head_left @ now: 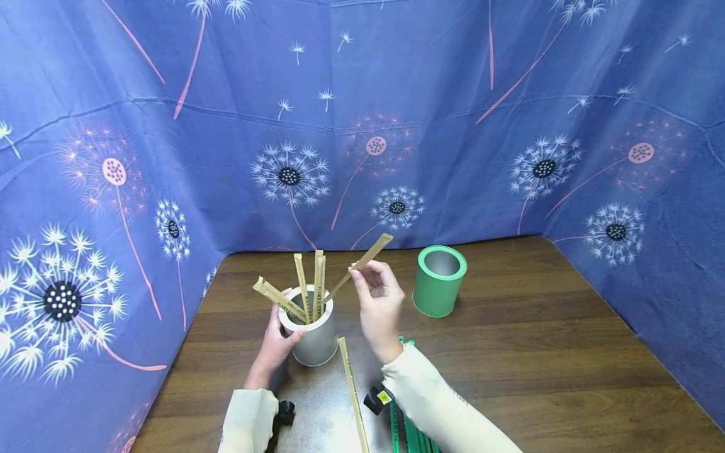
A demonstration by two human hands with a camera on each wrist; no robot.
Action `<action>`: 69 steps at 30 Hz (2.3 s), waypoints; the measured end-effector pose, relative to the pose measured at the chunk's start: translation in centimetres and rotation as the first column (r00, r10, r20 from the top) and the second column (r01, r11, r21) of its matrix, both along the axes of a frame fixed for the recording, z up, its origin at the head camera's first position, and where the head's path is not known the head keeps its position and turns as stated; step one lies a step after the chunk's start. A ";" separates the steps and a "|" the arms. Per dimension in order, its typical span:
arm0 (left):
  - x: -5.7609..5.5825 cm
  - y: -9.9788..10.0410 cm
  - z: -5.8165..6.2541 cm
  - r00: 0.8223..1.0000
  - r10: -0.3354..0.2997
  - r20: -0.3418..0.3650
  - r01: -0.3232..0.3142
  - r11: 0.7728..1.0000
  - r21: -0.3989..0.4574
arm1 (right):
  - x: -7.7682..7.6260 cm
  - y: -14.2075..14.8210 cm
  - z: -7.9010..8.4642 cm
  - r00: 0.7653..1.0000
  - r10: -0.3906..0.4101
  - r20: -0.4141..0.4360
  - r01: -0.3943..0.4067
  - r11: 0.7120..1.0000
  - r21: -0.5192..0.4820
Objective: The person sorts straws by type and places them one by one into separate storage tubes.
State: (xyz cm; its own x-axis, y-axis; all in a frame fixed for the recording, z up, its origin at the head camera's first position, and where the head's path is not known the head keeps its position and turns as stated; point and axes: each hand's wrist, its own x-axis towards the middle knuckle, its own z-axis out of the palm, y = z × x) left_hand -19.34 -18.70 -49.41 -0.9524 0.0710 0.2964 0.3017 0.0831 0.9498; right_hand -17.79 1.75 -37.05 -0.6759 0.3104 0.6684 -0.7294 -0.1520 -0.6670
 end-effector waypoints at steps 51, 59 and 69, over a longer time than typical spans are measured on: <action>0.0 0.1 -0.2 0.999 0.003 -0.033 -0.003 1.000 -0.001 | -1.7 -3.3 -5.4 0.955 -0.041 0.294 -0.086 0.909 0.408; -0.1 0.1 -0.2 0.999 -0.004 -0.032 0.005 1.000 0.014 | -1.8 -3.1 -6.0 0.963 -0.031 0.269 -0.088 0.904 0.418; -0.2 0.0 -0.3 0.999 -0.010 -0.049 0.010 1.000 0.001 | -2.0 -3.0 -6.4 0.970 -0.044 0.240 -0.074 0.884 0.461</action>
